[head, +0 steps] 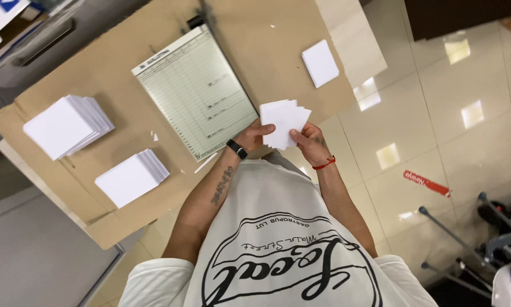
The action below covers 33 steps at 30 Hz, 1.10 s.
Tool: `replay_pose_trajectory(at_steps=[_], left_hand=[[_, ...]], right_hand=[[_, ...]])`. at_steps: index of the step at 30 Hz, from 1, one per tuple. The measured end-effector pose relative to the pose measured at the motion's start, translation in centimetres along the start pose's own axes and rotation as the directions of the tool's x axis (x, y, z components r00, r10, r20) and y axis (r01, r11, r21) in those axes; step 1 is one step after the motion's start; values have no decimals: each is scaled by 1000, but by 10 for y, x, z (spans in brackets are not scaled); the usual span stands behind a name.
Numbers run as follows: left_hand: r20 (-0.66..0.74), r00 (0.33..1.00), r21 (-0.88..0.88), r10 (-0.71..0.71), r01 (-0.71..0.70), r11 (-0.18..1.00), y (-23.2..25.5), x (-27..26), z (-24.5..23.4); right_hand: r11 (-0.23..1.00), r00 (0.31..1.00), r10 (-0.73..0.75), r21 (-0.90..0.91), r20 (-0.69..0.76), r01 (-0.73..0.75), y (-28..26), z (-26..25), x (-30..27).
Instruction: The person repeatedly folds stacks of white paper, aligns them on a paper cutter, and cuts them into smaller pieces. The cut pieces are gathered and stacked on the table. The process is repeated multiple times throughout the video.
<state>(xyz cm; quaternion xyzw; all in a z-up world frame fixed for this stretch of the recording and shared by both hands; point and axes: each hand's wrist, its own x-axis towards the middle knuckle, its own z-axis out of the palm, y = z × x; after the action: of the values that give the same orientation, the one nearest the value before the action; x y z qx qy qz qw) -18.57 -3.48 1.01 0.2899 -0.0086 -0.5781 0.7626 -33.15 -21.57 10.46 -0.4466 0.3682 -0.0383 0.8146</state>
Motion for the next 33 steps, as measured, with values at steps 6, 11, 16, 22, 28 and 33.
replay_pose_trajectory(at_steps=[6, 11, 16, 22, 28, 33], left_hand=[[-4, 998, -297, -57, 53, 953, 59, -41, 45], [144, 982, -362, 121, -61, 930, 51, -67, 24], [-30, 998, -433, 49, -57, 900, -3, -57, -45], [150, 959, -333, 241, -180, 926, 66, -95, 15], [21, 953, -292, 301, -282, 914, 56, -86, -15], [-192, 981, -292, -39, -19, 956, -21, -51, -92]], right_hand=[[962, 964, 92, -271, 251, -22, -2, 59, 17], [967, 951, 104, -253, 291, -28, 18, 79, 18], [970, 952, 127, -234, 280, -61, 2, 127, -8], [710, 980, 166, -704, 113, -39, -36, 161, -48], [-51, 727, -489, -848, 482, 527, -30, 149, -42], [-224, 588, -50, -582, 808, 781, -42, 195, -35]])
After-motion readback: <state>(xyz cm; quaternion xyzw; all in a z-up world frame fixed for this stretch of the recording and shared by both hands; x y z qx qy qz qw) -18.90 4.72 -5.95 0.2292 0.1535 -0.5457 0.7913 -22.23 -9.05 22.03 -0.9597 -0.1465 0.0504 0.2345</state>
